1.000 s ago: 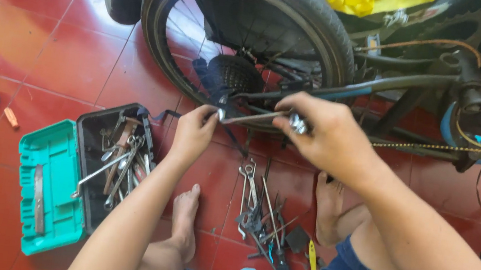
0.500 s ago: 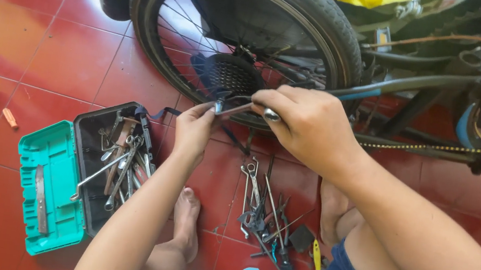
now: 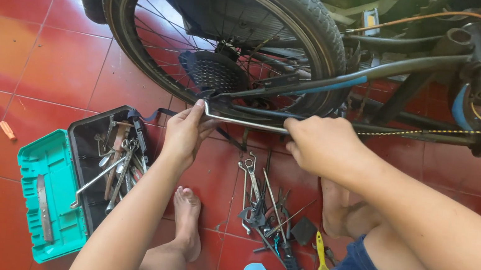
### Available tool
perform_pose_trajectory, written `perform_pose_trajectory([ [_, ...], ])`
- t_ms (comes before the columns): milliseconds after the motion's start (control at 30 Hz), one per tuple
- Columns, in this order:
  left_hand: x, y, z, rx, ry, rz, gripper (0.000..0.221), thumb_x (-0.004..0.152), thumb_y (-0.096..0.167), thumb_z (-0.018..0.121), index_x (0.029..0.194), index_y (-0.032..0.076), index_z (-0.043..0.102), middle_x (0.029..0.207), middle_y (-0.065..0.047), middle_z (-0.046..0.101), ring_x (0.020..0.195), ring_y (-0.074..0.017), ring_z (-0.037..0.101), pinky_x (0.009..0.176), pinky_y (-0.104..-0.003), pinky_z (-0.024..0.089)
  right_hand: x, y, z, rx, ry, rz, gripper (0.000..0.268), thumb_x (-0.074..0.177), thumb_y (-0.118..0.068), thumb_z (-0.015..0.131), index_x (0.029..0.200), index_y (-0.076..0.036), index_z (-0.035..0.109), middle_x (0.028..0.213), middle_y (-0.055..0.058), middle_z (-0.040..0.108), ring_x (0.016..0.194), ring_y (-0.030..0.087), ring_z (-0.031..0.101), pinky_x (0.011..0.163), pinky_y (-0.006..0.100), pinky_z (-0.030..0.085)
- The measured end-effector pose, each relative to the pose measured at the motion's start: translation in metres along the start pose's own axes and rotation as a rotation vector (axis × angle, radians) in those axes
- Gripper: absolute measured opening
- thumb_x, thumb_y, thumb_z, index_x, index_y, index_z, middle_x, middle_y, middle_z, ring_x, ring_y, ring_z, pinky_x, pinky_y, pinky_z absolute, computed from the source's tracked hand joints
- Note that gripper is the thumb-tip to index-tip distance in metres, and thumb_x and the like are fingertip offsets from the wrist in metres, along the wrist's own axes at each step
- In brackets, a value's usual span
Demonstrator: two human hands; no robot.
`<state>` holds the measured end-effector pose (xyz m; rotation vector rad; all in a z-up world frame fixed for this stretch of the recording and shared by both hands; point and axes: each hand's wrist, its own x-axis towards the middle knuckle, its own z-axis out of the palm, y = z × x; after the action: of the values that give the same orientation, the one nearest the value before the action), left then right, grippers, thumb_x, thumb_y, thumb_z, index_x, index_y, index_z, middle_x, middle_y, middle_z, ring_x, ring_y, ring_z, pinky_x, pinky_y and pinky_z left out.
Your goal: Reinstalling the rear wheel of a bicycle by tightening the axle nut with a wrench.
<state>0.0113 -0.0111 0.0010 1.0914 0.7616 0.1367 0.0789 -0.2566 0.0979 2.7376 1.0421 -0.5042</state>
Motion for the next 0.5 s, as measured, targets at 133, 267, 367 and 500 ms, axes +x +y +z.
perform_pose_trajectory([
  [133, -0.003, 0.004, -0.002, 0.033, -0.042, -0.018, 0.047, 0.102, 0.033, 0.063, 0.121, -0.01, 0.06, 0.1, -0.028, 0.072, 0.096, -0.0361, 0.076, 0.095, -0.05, 0.057, 0.022, -0.002, 0.057, 0.004, -0.117, -0.049, 0.048, 0.082, -0.037, 0.077, 0.123, -0.015, 0.066, 0.089, 0.012, 0.076, 0.086, 0.035, 0.077, 0.074, 0.053, 0.061],
  [267, 0.005, -0.003, -0.012, 0.0, -0.036, -0.022, 0.038, 0.1, 0.026, 0.066, 0.115, -0.008, 0.061, 0.093, -0.028, 0.073, 0.084, -0.0351, 0.077, 0.087, -0.048, 0.063, 0.024, -0.013, 0.091, -0.022, -0.085, -0.139, 0.052, 0.08, -0.029, 0.081, 0.121, -0.003, 0.064, 0.086, 0.015, 0.074, 0.081, 0.034, 0.076, 0.068, 0.052, 0.061],
  [367, 0.008, -0.005, -0.018, -0.019, -0.035, -0.038, 0.038, 0.101, 0.028, 0.063, 0.113, -0.008, 0.061, 0.092, -0.029, 0.073, 0.081, -0.0352, 0.077, 0.085, -0.049, 0.064, -0.002, -0.022, 0.06, -0.058, 0.008, -0.16, 0.048, 0.08, -0.031, 0.081, 0.115, -0.003, 0.065, 0.078, 0.013, 0.074, 0.071, 0.03, 0.076, 0.06, 0.049, 0.061],
  [500, 0.007, -0.006, -0.028, 0.003, -0.061, -0.049, 0.04, 0.104, 0.032, 0.057, 0.114, -0.006, 0.063, 0.093, -0.03, 0.073, 0.081, -0.0353, 0.077, 0.086, -0.049, 0.063, -0.035, -0.032, -0.009, -0.052, 0.134, -0.155, 0.036, 0.089, -0.038, 0.068, 0.11, -0.01, 0.065, 0.074, 0.005, 0.074, 0.069, 0.025, 0.076, 0.063, 0.04, 0.061],
])
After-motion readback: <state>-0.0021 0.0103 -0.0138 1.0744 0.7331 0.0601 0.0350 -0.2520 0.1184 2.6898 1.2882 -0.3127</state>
